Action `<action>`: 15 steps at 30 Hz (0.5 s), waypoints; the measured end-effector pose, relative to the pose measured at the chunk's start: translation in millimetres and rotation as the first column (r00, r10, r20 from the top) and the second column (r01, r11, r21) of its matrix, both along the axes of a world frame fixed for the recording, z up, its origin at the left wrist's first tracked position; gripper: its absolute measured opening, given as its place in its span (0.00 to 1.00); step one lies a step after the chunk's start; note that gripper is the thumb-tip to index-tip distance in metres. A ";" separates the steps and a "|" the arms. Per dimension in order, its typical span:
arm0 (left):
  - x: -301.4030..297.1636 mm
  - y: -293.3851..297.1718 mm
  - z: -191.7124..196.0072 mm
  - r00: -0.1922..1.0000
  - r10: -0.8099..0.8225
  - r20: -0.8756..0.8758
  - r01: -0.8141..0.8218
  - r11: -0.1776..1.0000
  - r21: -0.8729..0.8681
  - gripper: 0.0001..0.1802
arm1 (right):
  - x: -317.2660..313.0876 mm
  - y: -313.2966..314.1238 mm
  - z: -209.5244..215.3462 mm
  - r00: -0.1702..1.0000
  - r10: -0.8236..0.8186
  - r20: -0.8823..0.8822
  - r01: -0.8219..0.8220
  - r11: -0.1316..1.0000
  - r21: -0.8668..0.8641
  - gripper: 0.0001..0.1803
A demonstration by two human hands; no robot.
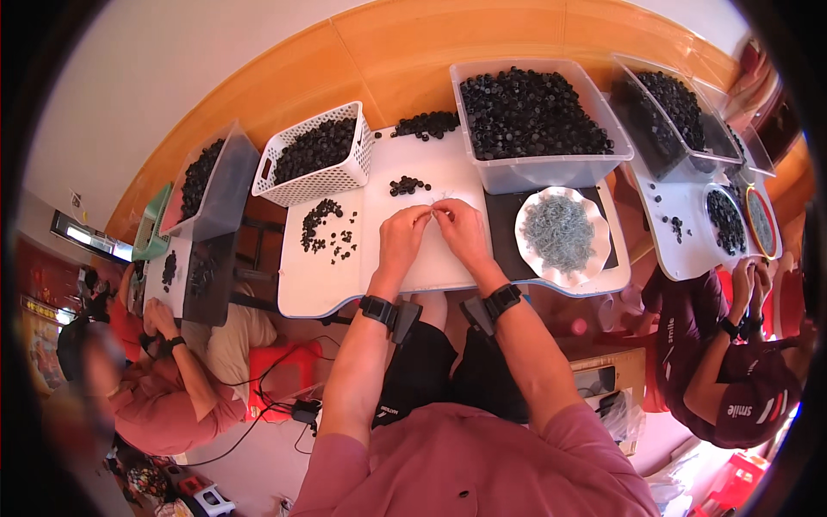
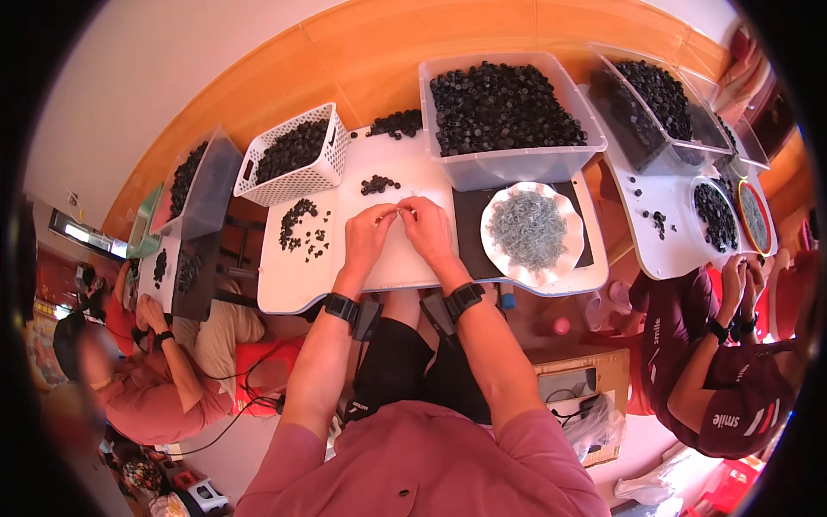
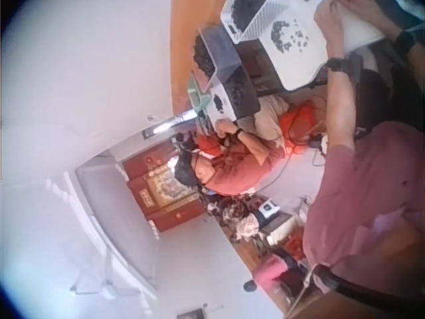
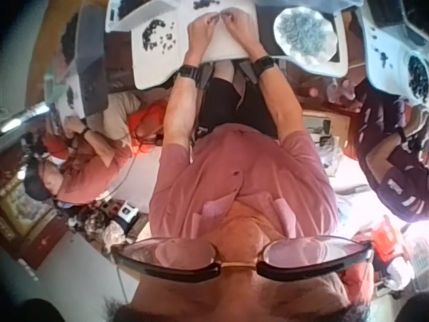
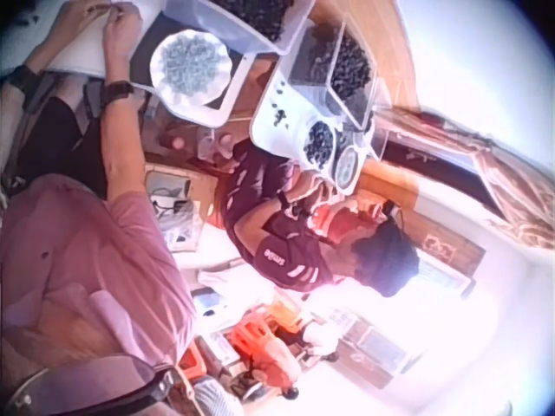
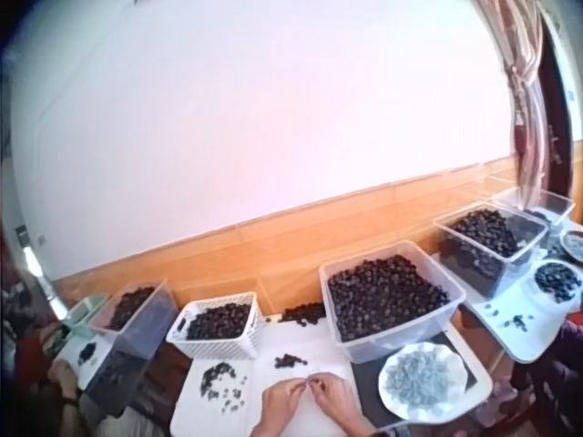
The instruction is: Assembling small white plastic inserts into black circular plastic bases.
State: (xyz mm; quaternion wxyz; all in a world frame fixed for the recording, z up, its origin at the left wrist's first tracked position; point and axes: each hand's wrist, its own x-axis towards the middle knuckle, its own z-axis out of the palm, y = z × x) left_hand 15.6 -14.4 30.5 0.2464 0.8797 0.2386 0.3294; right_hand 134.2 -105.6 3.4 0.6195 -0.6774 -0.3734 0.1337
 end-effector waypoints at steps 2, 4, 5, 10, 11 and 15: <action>1.2 0.4 -4.7 1.000 0.000 0.027 0.001 1.000 -0.015 0.09 | 3.0 2.6 -8.2 0.994 -0.010 0.113 0.012 1.000 -0.012 0.09; 3.4 -1.0 -6.5 0.999 0.021 0.047 -0.013 0.986 -0.164 0.12 | 2.1 2.6 -7.2 0.995 -0.012 0.103 0.015 0.999 -0.029 0.08; 4.1 -1.9 -7.0 0.999 0.015 0.048 -0.007 0.985 -0.172 0.12 | 2.1 2.3 -6.2 0.996 -0.013 0.093 0.017 0.999 -0.038 0.07; 2.8 -4.6 -19.2 0.989 0.055 0.136 -0.023 0.973 -0.229 0.12 | -2.7 0.2 2.6 0.998 -0.004 0.058 0.010 0.995 -0.102 0.07; 1.6 -4.1 -21.4 0.988 0.054 0.141 -0.020 0.972 -0.235 0.12 | -3.9 0.4 4.3 0.997 -0.003 0.075 0.010 0.995 -0.097 0.07; -3.0 1.1 -22.9 0.981 0.123 0.152 -0.083 0.965 -0.247 0.09 | -1.2 0.8 3.3 0.990 -0.128 0.055 0.129 0.992 -0.003 0.07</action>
